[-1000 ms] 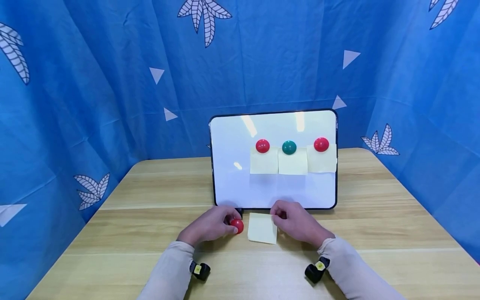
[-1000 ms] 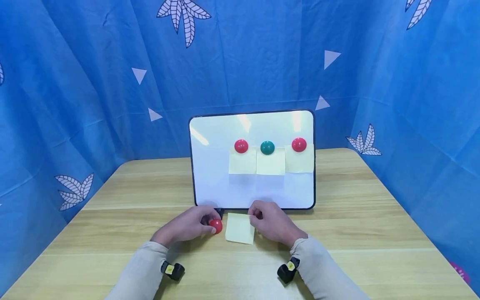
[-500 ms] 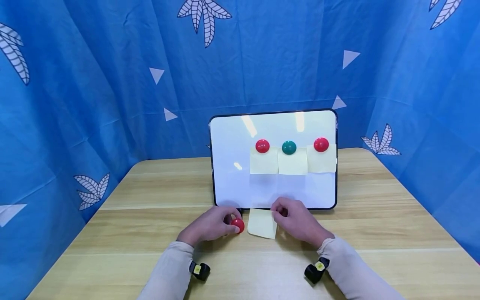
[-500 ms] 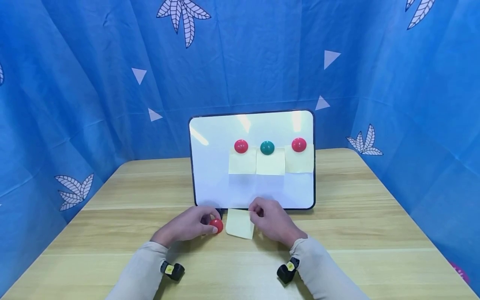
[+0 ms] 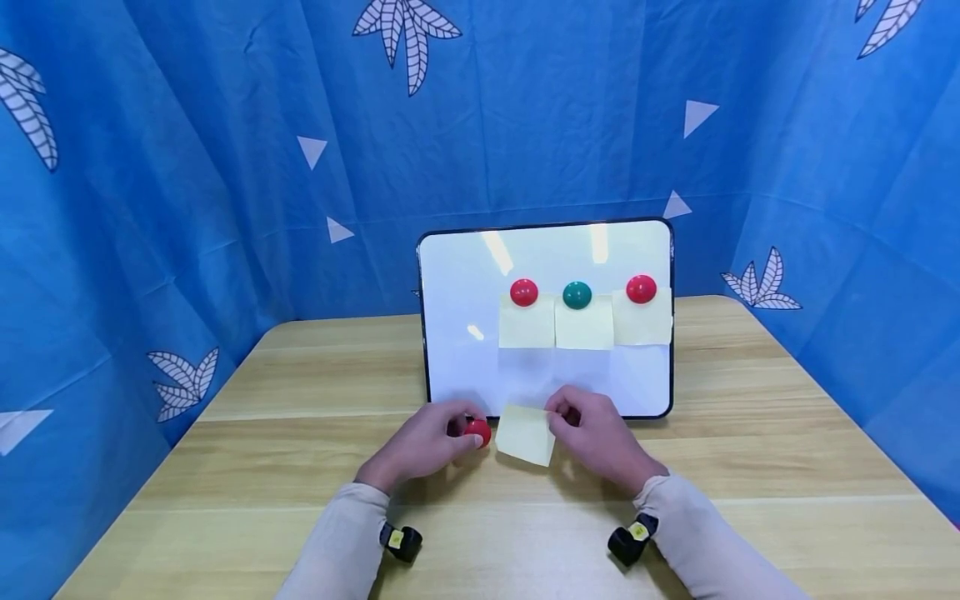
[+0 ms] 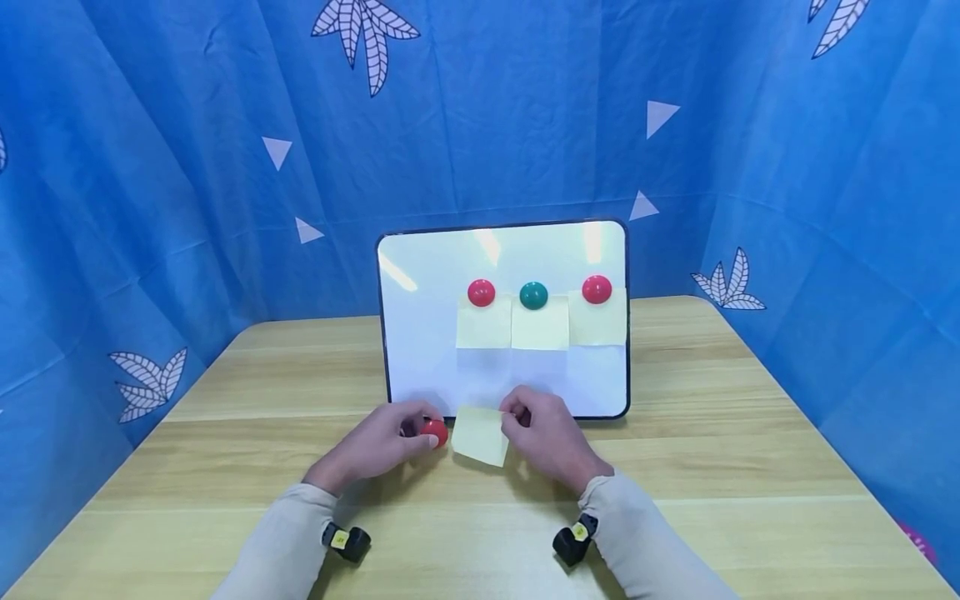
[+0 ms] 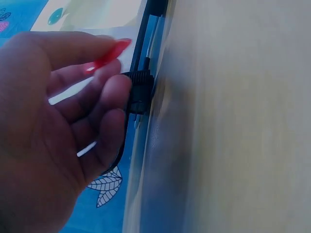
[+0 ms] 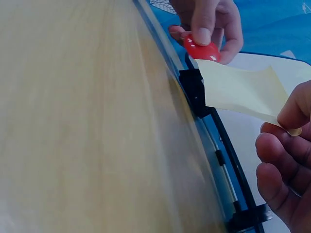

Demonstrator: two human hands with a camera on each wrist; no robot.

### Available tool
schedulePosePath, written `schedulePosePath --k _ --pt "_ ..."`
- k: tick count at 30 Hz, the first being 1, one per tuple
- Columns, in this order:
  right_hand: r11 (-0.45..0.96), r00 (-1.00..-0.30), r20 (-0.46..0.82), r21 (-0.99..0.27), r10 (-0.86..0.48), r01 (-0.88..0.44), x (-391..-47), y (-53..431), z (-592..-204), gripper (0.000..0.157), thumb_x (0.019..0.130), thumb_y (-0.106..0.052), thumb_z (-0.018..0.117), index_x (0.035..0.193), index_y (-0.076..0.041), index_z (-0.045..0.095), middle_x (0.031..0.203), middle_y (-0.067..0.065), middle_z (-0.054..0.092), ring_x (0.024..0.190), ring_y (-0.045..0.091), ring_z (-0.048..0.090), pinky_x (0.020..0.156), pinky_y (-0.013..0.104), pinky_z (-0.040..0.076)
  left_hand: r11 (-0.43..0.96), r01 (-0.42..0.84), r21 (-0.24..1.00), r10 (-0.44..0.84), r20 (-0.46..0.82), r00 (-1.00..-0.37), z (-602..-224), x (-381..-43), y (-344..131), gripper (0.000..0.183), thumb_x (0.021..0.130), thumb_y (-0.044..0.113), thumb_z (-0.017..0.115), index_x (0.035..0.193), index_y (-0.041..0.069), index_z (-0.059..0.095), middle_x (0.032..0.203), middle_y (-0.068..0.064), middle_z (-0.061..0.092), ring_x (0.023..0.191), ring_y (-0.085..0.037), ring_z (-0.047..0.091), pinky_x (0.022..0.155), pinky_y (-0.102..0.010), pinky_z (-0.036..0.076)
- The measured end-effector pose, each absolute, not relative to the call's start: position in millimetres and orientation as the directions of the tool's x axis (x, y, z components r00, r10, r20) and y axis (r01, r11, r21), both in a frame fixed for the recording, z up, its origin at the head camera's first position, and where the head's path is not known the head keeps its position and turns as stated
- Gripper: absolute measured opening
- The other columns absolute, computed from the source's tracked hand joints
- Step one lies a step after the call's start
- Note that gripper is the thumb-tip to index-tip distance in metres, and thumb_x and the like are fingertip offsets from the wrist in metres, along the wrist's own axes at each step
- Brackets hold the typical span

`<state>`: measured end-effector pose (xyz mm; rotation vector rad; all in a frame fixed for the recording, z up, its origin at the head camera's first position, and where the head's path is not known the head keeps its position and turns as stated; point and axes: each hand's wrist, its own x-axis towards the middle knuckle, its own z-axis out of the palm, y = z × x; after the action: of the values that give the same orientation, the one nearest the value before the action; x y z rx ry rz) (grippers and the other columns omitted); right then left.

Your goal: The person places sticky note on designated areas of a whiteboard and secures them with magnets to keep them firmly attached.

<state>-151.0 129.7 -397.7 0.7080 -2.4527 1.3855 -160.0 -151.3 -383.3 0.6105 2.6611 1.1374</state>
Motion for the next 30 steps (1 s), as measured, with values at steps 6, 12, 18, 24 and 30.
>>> schedulePosePath --k 6,12,18,24,30 --pt "0.432 -0.843 0.45 -0.725 -0.294 -0.537 -155 132 -390 0.018 0.09 -0.001 0.065 0.088 -0.019 0.067 0.075 -0.007 0.059 0.069 0.015 0.054 0.061 0.026 0.048 0.549 0.321 0.772 0.42 0.077 -0.904 -380 -162 -147 0.017 0.093 0.024 0.072 0.107 0.032 0.069 0.095 0.003 0.062 0.092 -0.022 0.057 0.075 -0.038 0.05" --pt "0.444 -0.848 0.445 -0.722 -0.287 -0.53 -157 136 -381 0.017 0.092 -0.002 0.066 0.089 -0.019 0.067 0.076 -0.007 0.059 0.07 0.016 0.054 0.061 0.026 0.047 0.519 0.332 0.788 0.41 0.111 -0.905 -377 -165 -143 0.016 0.092 0.024 0.072 0.107 0.031 0.069 0.095 0.002 0.063 0.094 -0.023 0.057 0.075 -0.038 0.051" --pt "0.447 -0.832 0.464 -0.703 -0.302 -0.554 -158 136 -374 0.016 0.092 -0.003 0.065 0.089 -0.019 0.066 0.075 -0.008 0.06 0.069 0.015 0.055 0.059 0.027 0.048 0.501 0.326 0.802 0.4 0.12 -0.909 -375 -169 -143 0.015 0.092 0.024 0.072 0.106 0.029 0.069 0.096 0.001 0.063 0.096 -0.025 0.057 0.075 -0.039 0.051" --pt "0.467 -0.775 0.554 -0.623 -0.303 -0.628 -164 138 -362 0.017 0.09 0.0 0.065 0.088 -0.017 0.065 0.075 -0.009 0.058 0.066 0.012 0.055 0.058 0.026 0.048 0.514 0.355 0.781 0.398 0.15 -0.905 -374 -173 -143 0.015 0.092 0.021 0.073 0.105 0.028 0.069 0.092 0.001 0.063 0.094 -0.024 0.058 0.076 -0.039 0.051" --pt "0.491 -0.761 0.581 -0.593 -0.287 -0.638 -168 142 -345 0.014 0.091 -0.001 0.065 0.093 -0.015 0.068 0.077 -0.009 0.06 0.067 0.012 0.055 0.059 0.026 0.049 0.516 0.335 0.789 0.395 0.127 -0.91 -371 -177 -145 0.014 0.093 0.023 0.072 0.105 0.03 0.069 0.094 0.001 0.063 0.094 -0.024 0.058 0.077 -0.04 0.051"
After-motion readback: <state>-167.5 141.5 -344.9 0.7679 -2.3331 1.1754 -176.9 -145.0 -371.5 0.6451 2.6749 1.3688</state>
